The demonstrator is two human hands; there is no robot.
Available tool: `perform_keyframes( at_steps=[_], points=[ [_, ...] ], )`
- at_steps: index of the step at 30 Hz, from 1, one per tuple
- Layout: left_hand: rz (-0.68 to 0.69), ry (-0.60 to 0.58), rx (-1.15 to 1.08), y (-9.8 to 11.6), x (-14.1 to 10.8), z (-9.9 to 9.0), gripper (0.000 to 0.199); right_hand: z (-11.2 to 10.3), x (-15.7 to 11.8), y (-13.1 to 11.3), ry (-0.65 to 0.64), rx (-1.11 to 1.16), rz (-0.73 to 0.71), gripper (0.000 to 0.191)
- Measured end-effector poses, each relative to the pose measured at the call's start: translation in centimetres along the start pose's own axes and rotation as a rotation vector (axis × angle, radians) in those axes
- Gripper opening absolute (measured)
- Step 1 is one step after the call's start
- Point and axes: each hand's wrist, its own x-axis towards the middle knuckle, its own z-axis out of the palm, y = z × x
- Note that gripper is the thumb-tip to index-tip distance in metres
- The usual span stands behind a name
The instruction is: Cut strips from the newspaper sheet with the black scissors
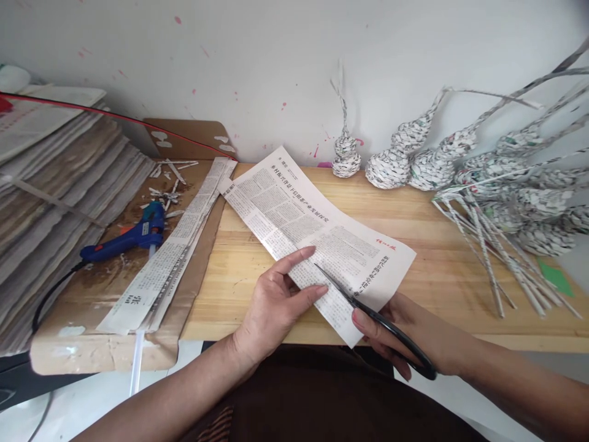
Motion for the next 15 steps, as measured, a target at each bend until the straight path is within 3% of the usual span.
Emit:
perform_keyframes(
  at_steps=[15],
  points=[
    [0.003, -0.005, 0.004, 0.1, -0.02, 0.08, 0.059, 0.22, 0.06, 0.08, 0.001, 0.049, -0.009, 0.042]
  ],
)
